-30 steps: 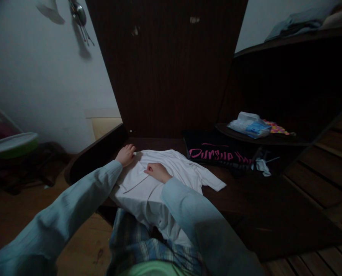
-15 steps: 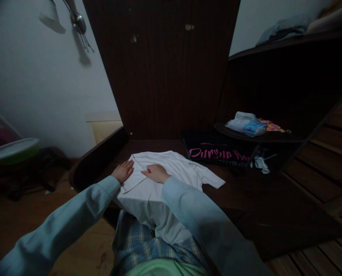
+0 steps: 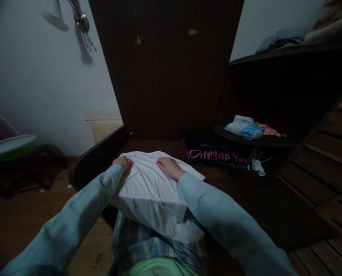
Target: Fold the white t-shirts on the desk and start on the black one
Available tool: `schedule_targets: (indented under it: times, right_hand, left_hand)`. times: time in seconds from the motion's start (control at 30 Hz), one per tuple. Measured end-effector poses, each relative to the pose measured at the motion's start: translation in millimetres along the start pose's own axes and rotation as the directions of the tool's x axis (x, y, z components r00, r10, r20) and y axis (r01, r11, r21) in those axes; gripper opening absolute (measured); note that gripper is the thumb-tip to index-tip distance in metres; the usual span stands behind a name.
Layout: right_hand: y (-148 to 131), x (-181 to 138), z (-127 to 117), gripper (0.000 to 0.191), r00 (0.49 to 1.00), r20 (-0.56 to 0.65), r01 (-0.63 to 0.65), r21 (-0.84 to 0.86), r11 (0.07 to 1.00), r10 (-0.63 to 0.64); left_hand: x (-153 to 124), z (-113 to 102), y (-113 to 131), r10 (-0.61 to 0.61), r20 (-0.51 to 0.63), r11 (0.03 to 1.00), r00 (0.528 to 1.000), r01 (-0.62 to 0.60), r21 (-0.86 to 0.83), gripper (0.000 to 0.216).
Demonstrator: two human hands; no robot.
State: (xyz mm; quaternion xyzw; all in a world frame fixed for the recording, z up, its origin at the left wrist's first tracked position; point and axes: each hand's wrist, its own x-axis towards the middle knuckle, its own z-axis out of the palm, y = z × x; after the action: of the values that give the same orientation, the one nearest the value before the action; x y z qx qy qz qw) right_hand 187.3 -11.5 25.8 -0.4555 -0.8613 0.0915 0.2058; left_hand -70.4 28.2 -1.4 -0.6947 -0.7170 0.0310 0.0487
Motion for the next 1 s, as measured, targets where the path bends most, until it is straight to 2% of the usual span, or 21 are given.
schedule_targets:
  times: [0.07,0.1,0.2,0.3,0.4,0.57,0.83,0.93,1.0]
  right_hand:
    - [20.5,2.2,-13.5,0.026,0.976,-0.018,-0.216,-0.103,0.971,0.215]
    - [29.8,3.7,-18.4,0.027,0.958,-0.011,-0.285,-0.158,0.945,0.287]
    - [48.8,7.8,-23.8,0.028,0.926,0.045,-0.347,-0.297,0.89,0.375]
    - [54.3,11.2,-21.0,0.026,0.921,0.068,-0.34,-0.341,0.877,0.384]
    - [54.0,16.4,-20.9,0.028,0.913,0.003,-0.379,-0.358,0.853,0.407]
    - [55.3,27.0,-24.1,0.028,0.894,-0.076,-0.431,-0.416,0.801,0.442]
    - [52.3,26.9,-4.5,0.034,0.868,-0.102,-0.482,-0.41,0.774,0.487]
    - [42.3,20.3,4.1,0.043,0.892,-0.168,-0.45,-0.42,0.788,0.42]
    - [35.5,13.6,11.3,0.045,0.945,-0.153,-0.326,-0.426,0.844,0.288]
  left_hand:
    - [-2.5,2.1,6.3,-0.053,-0.032,0.999,0.998,0.053,-0.003,0.044]
    - [-4.8,4.1,7.9,-0.072,-0.048,0.997,0.996,0.072,-0.009,0.046]
    - [-12.5,11.6,6.2,-0.096,-0.072,0.994,0.993,0.093,-0.054,0.054]
    - [-18.0,18.3,-1.9,-0.068,-0.075,0.994,0.995,0.061,-0.091,0.059]
    - [-21.5,21.7,-10.3,-0.022,-0.086,0.996,0.996,0.015,-0.088,0.06]
    - [-23.6,20.9,-16.2,0.008,-0.014,0.996,1.0,-0.009,-0.084,0.063]
    - [-15.2,24.7,-29.7,0.022,0.003,0.999,1.0,-0.022,-0.043,0.063]
    - [-13.1,24.5,-34.3,0.005,0.017,0.999,1.0,-0.004,-0.047,0.064]
    - [-12.7,24.8,-35.6,0.005,0.014,0.998,1.0,-0.004,-0.055,0.062]
